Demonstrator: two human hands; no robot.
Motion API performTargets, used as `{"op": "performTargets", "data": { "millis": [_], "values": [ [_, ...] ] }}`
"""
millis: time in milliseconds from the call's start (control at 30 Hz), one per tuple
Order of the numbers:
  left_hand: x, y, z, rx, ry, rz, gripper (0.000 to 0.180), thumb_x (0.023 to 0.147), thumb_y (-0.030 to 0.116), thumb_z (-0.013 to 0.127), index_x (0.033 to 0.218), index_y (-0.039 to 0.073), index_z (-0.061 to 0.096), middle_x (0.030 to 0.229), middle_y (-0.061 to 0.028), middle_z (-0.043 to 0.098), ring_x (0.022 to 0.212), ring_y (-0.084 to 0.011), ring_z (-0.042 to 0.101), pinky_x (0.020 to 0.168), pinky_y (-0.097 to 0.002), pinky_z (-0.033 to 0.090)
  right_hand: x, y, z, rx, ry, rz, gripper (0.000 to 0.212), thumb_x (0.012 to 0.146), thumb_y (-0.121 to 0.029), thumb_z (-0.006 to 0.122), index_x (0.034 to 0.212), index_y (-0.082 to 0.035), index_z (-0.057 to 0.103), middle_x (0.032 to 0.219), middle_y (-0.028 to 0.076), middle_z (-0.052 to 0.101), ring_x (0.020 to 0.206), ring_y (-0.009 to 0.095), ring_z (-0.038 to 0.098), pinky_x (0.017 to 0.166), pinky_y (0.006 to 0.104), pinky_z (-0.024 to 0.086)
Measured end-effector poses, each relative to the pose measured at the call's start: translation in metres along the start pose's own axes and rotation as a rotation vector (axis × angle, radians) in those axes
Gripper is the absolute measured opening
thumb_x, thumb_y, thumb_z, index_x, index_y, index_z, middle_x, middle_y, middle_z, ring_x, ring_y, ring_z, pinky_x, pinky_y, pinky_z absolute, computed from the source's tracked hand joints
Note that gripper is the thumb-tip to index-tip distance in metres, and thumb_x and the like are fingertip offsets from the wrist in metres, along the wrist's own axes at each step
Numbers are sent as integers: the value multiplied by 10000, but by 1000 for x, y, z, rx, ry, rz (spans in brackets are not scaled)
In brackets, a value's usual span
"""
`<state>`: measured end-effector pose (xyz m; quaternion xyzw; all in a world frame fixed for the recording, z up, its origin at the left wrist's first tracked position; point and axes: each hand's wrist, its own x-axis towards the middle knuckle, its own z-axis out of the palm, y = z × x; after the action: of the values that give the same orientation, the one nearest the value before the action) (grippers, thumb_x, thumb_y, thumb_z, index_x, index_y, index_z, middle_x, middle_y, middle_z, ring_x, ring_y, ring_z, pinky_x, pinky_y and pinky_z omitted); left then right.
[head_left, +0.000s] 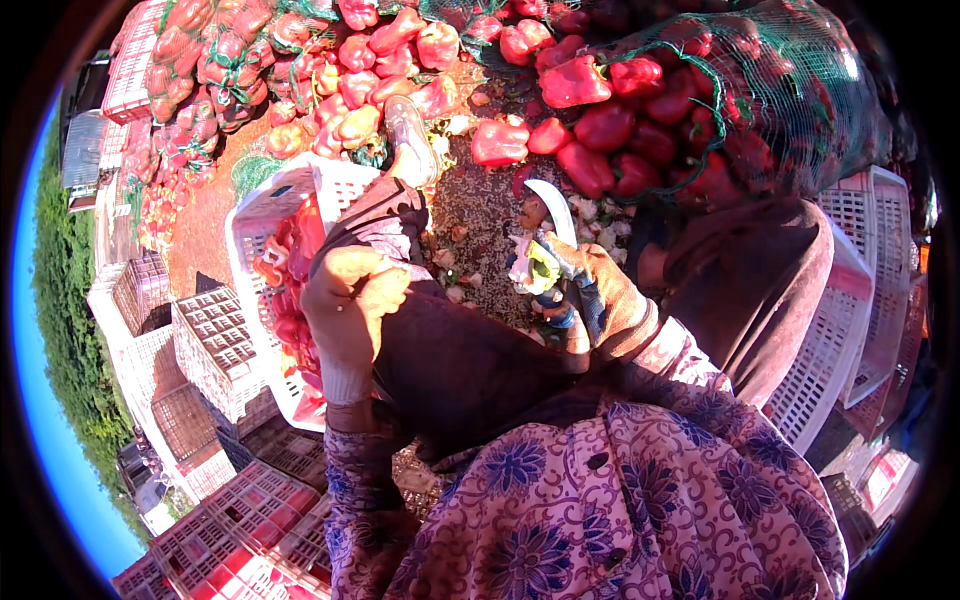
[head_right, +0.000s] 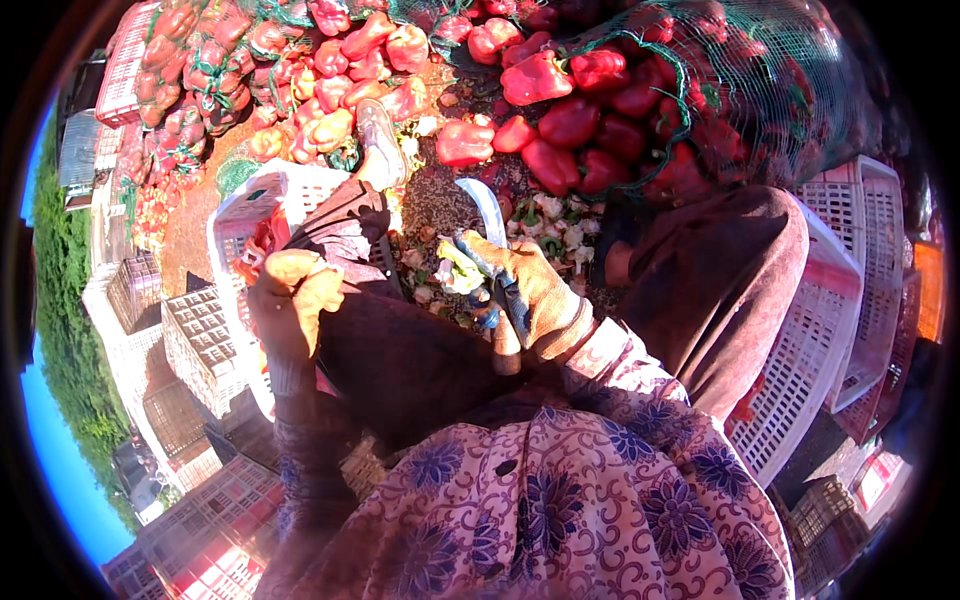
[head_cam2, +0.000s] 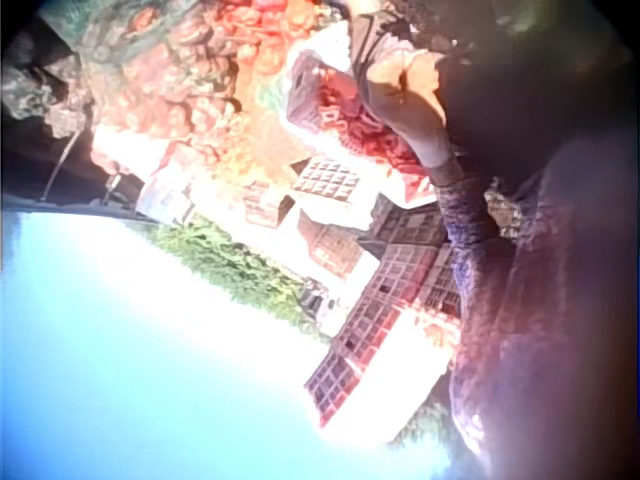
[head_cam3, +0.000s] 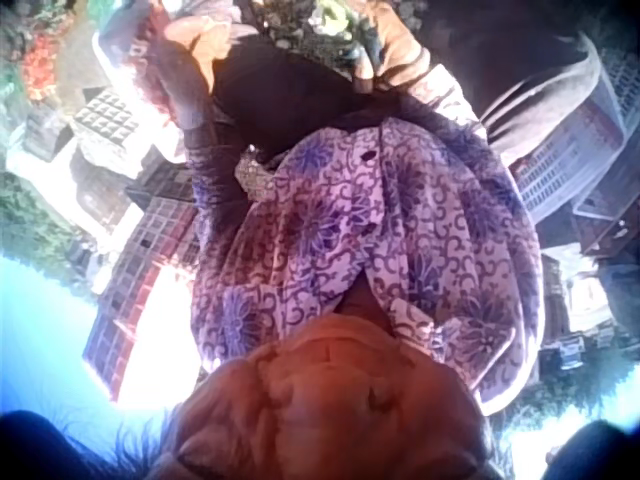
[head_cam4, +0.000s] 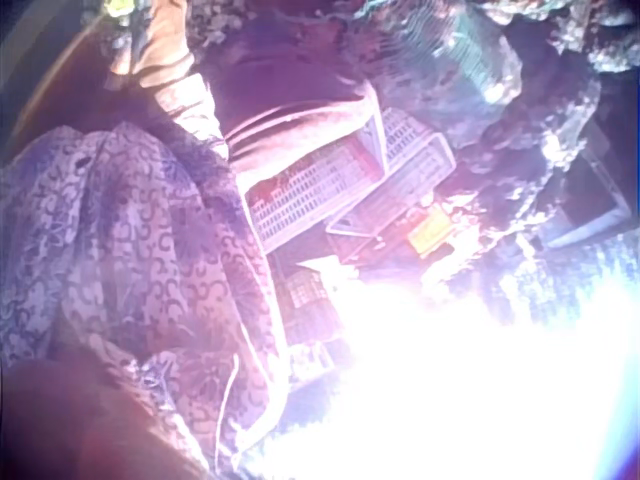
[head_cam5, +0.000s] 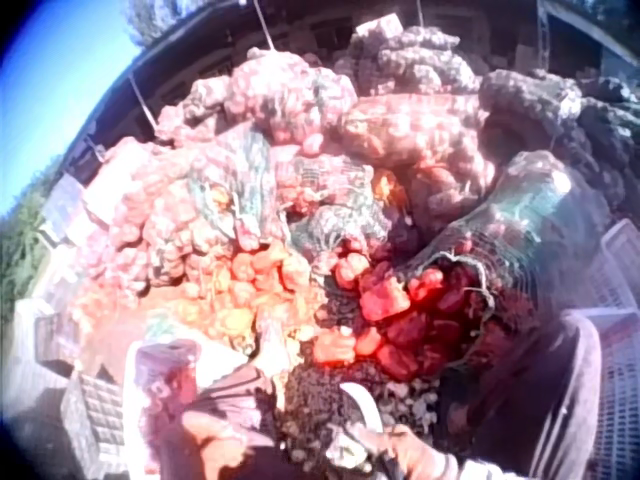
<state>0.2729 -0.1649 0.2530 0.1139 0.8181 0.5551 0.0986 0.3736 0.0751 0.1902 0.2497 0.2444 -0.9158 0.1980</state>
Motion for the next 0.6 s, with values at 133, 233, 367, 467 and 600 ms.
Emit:
{"op": "performTargets", "data": {
  "millis": [133,233,367,467,600],
  "values": [
    [50,-2,-91,1172,215,61,386,705,58,737,1082,67,652,972,-109,672,840,-292,659,723,-363,540,9,2,-40,-1569,378,-295,630,801,-374,739,1207,41,495,1077,157,648,942,293,643,781,343,509],
    [104,-7,-42,1328,141,349,505,701,108,736,1190,97,611,1214,-108,600,1060,-297,602,893,-387,495,22,2,-53,-1262,443,-223,623,798,-322,747,1238,35,488,1031,157,643,919,292,635,801,341,511],
    [167,-33,77,1051,-202,327,633,635,144,806,1223,130,575,1238,-117,567,1175,-308,525,961,-395,454,41,14,-60,-391,427,-250,442,843,-187,690,1203,0,513,986,70,612,796,110,548,692,277,487],
    [203,-108,155,1223,-477,263,860,623,216,835,1376,178,419,1349,-93,452,1236,-326,451,979,-438,441,40,19,-74,-506,585,-296,236,846,-212,693,988,-36,626,750,-40,565,670,50,484,592,222,421],
    [219,-192,189,1412,-614,268,845,709,196,751,1435,181,318,1424,-94,326,1278,-389,344,1011,-462,413,40,16,-66,-192,483,-165,351,878,-260,668,1133,-33,587,835,-25,578,702,37,504,597,215,422]
  ]
}}
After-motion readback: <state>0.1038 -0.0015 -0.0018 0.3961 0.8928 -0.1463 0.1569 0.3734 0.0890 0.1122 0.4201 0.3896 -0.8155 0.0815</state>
